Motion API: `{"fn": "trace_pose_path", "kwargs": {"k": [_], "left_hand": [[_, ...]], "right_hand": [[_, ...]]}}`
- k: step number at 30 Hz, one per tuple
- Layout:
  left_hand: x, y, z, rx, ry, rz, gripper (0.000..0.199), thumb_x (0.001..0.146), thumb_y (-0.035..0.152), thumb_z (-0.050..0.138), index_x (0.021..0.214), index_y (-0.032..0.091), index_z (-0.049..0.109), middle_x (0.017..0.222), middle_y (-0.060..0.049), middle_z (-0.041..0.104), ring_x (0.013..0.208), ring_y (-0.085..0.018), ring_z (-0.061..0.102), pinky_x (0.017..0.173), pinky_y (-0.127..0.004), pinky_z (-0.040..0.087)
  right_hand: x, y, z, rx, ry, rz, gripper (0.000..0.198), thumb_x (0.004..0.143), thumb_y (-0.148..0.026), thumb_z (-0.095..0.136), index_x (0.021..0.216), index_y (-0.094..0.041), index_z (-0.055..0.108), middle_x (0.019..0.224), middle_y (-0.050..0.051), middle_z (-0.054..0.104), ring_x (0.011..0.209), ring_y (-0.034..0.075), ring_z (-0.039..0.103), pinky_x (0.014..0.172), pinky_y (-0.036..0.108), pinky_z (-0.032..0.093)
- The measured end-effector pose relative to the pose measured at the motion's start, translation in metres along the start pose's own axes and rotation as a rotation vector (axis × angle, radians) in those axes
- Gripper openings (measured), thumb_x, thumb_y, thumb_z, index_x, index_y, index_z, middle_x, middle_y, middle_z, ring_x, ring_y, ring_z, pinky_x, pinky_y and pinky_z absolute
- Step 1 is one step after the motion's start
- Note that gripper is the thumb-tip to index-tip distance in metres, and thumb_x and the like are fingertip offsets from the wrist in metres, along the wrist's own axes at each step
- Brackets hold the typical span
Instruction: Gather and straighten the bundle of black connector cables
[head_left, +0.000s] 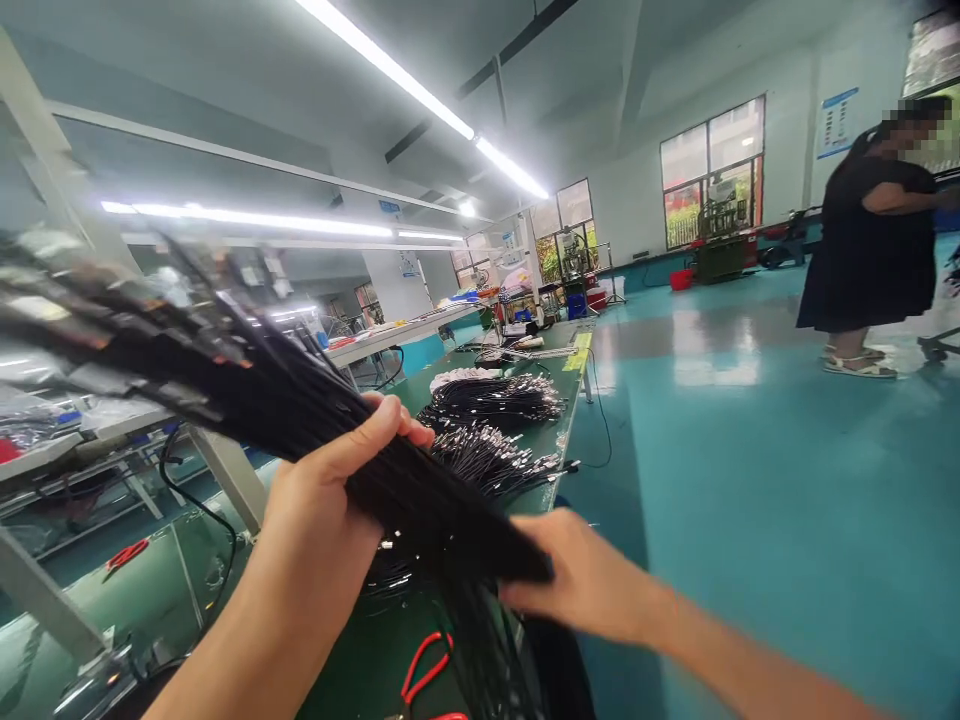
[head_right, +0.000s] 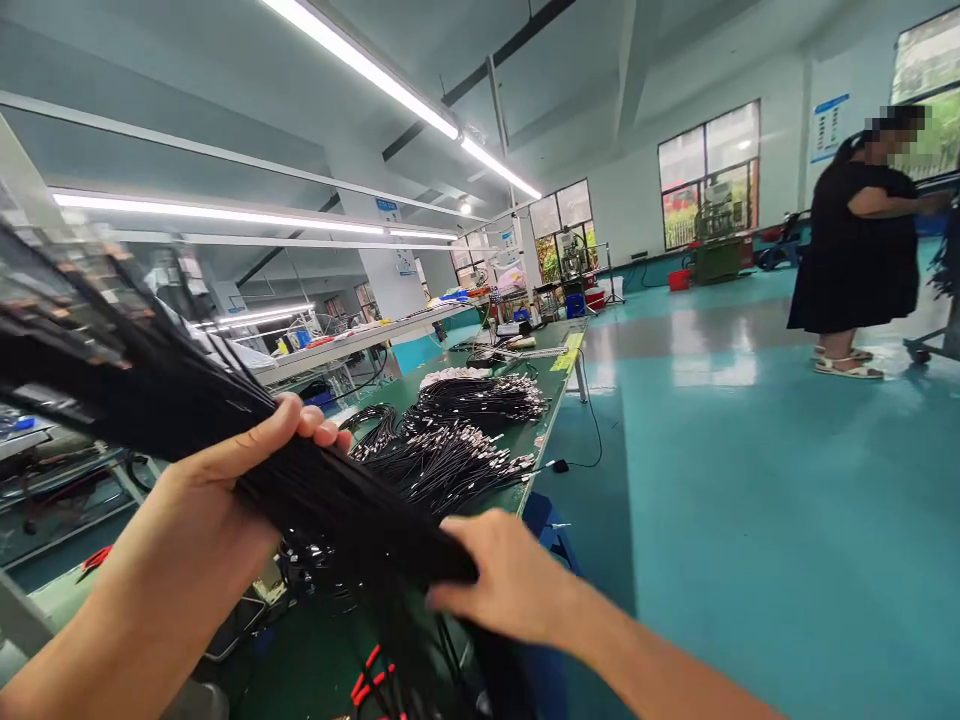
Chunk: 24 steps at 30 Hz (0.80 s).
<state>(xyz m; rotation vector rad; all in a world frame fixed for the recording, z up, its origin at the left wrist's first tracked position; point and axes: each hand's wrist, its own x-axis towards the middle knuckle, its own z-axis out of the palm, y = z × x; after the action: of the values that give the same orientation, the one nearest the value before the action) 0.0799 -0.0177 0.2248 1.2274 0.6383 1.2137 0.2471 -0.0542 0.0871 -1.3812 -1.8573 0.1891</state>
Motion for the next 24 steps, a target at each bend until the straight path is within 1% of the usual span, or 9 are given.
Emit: {"fn": "trace_pose_path", "kwargs": {"k": [4,6,9,11,14,18,20,22,24], "left_hand": [[0.003,0.007,-0.008,-0.148,0.032,0.135,0.01,0.075,0.016,0.075,0.072,0.015,0.065,0.064,-0.001,0.068,0.071,-0.015,0.064,0.066,-0.024,0.055],[0.005,0.01,-0.01,-0.112,0.061,0.156,0.013,0.076,0.017,0.073,0.066,0.013,0.065,0.062,-0.001,0.067,0.067,-0.014,0.064,0.063,-0.023,0.054],[0.007,0.008,-0.013,-0.022,0.038,0.039,0.018,0.072,0.024,0.078,0.064,0.013,0.067,0.063,-0.002,0.067,0.065,-0.014,0.063,0.058,-0.022,0.053],[0.009,0.005,-0.016,-0.069,-0.013,0.009,0.017,0.071,0.025,0.08,0.07,0.014,0.068,0.066,-0.002,0.069,0.071,-0.015,0.065,0.065,-0.024,0.054],[0.012,0.002,-0.019,-0.167,-0.005,0.082,0.013,0.073,0.02,0.078,0.073,0.015,0.066,0.065,-0.001,0.069,0.073,-0.016,0.066,0.069,-0.025,0.056],[0.014,-0.003,-0.024,-0.01,-0.002,0.016,0.02,0.068,0.028,0.082,0.068,0.014,0.067,0.065,-0.003,0.068,0.068,-0.017,0.064,0.057,-0.024,0.055],[0.015,-0.006,-0.025,0.0,-0.014,-0.004,0.02,0.068,0.029,0.082,0.067,0.014,0.068,0.066,-0.004,0.069,0.068,-0.017,0.063,0.056,-0.023,0.056],[0.016,-0.006,-0.026,-0.051,0.006,0.021,0.015,0.072,0.024,0.078,0.066,0.014,0.069,0.066,-0.004,0.069,0.069,-0.016,0.063,0.059,-0.022,0.056],[0.018,-0.002,-0.026,-0.06,0.052,0.049,0.017,0.075,0.022,0.074,0.062,0.012,0.068,0.064,-0.005,0.067,0.068,-0.015,0.063,0.06,-0.022,0.056]], "right_hand": [[0.008,0.015,-0.011,-0.183,0.34,0.023,0.021,0.087,-0.02,0.059,0.107,-0.013,0.063,0.105,0.015,0.069,0.099,0.034,0.064,0.085,0.051,0.049],[0.005,0.015,-0.01,-0.207,0.346,-0.02,0.023,0.084,-0.022,0.061,0.106,-0.017,0.061,0.103,0.012,0.07,0.095,0.029,0.066,0.082,0.044,0.052],[-0.003,0.016,-0.008,-0.233,0.255,-0.089,0.022,0.07,-0.015,0.068,0.089,-0.023,0.063,0.081,0.0,0.072,0.071,0.021,0.069,0.062,0.03,0.054],[-0.005,0.021,-0.011,-0.282,0.317,-0.066,0.017,0.073,-0.015,0.064,0.088,-0.022,0.062,0.085,0.003,0.072,0.077,0.024,0.068,0.068,0.035,0.054],[-0.007,0.032,-0.01,-0.332,0.454,0.017,0.018,0.083,-0.014,0.052,0.097,-0.021,0.06,0.096,0.009,0.071,0.091,0.028,0.067,0.079,0.043,0.052],[-0.015,0.046,-0.002,-0.312,0.313,0.0,0.023,0.07,-0.007,0.06,0.085,-0.025,0.061,0.076,-0.002,0.07,0.068,0.02,0.068,0.058,0.028,0.054],[-0.02,0.054,-0.003,-0.327,0.327,0.013,0.017,0.075,-0.013,0.062,0.088,-0.024,0.063,0.084,0.001,0.071,0.077,0.023,0.069,0.066,0.033,0.055],[-0.026,0.059,-0.005,-0.351,0.431,0.075,0.01,0.087,-0.025,0.059,0.095,-0.02,0.063,0.099,0.011,0.069,0.094,0.031,0.065,0.08,0.045,0.052],[-0.032,0.06,-0.003,-0.343,0.475,0.133,0.016,0.091,-0.034,0.057,0.097,-0.019,0.061,0.098,0.012,0.068,0.091,0.031,0.065,0.077,0.045,0.053]]}}
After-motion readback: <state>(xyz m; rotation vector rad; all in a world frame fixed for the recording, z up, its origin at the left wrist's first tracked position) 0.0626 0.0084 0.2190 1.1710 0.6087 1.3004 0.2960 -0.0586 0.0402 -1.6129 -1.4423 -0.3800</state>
